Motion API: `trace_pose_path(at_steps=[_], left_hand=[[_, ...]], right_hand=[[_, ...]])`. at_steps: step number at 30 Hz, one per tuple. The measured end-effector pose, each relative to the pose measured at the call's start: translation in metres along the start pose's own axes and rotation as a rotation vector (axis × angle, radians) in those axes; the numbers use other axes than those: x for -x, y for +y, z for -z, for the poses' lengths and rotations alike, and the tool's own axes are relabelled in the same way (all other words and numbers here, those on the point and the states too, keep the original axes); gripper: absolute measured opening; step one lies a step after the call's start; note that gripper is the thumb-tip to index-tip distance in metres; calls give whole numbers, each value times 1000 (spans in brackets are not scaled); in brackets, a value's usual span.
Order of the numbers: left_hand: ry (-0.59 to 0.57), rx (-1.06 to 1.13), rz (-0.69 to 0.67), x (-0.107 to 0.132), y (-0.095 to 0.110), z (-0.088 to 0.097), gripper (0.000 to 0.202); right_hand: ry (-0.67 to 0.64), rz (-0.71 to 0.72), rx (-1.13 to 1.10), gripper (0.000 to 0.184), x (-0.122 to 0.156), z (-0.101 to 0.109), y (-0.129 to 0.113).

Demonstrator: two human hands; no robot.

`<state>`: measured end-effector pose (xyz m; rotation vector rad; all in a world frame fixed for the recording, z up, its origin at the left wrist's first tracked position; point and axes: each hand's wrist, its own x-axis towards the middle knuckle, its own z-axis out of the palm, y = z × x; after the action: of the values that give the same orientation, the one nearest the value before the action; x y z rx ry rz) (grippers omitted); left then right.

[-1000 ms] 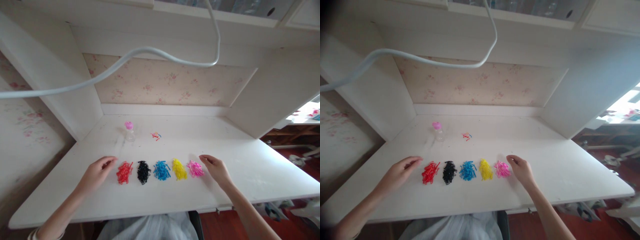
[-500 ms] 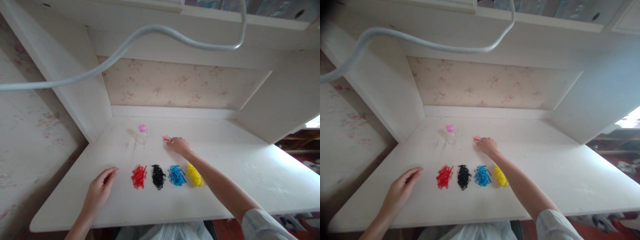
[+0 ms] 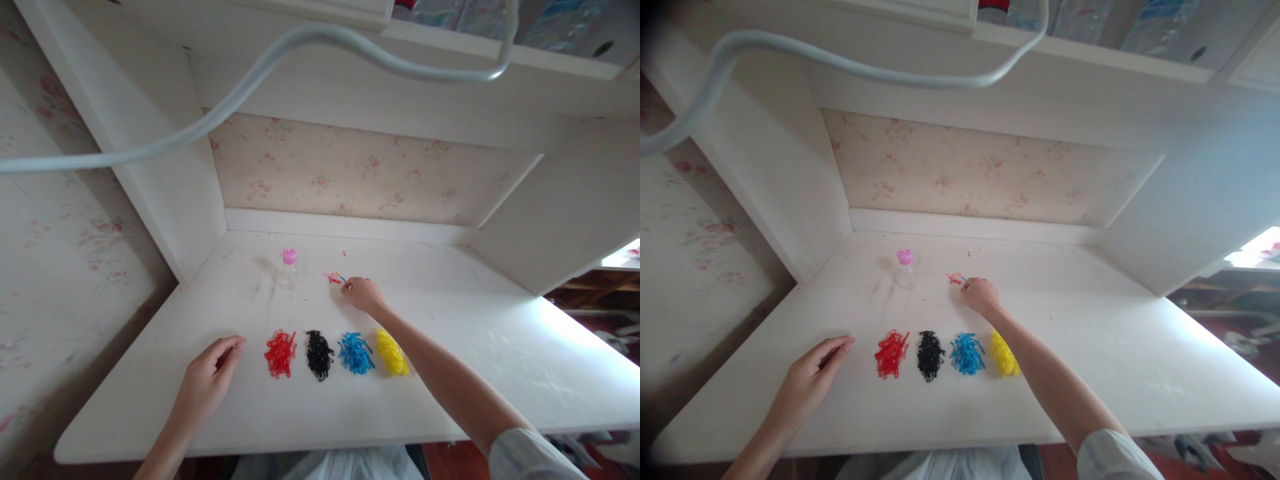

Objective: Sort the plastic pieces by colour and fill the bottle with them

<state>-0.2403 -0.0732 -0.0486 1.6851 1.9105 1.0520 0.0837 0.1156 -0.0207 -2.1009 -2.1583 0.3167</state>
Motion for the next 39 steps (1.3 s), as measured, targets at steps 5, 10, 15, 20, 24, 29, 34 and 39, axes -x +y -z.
trace_pose_path(at_steps=[5, 10, 15, 20, 24, 29, 34, 39], left_hand=[[-19, 2, -9, -2, 3, -3, 32], [-48, 20, -10, -2, 7, -5, 33], [-60, 11, 3, -2, 8, -6, 33], [-94, -20, 10, -4, 9, -7, 31], [-96, -38, 2, -5, 8, -7, 30], [-74, -18, -11, -5, 6, -6, 30], [-65, -5, -20, -4, 7, -5, 28], [-100, 16, -10, -4, 7, -6, 30]], right_hand=[[42, -63, -17, 34, -32, 10, 12], [50, -97, -41, 41, -77, 17, 17], [36, -105, -63, 36, -104, 8, 9], [29, -152, -75, 34, -114, 6, 0], [25, -140, -89, 32, -113, 15, -8], [26, 7, -117, 29, -94, 27, -33], [3, 281, -180, 29, -27, 29, -64], [-75, 673, -254, 24, 64, 20, -86]])
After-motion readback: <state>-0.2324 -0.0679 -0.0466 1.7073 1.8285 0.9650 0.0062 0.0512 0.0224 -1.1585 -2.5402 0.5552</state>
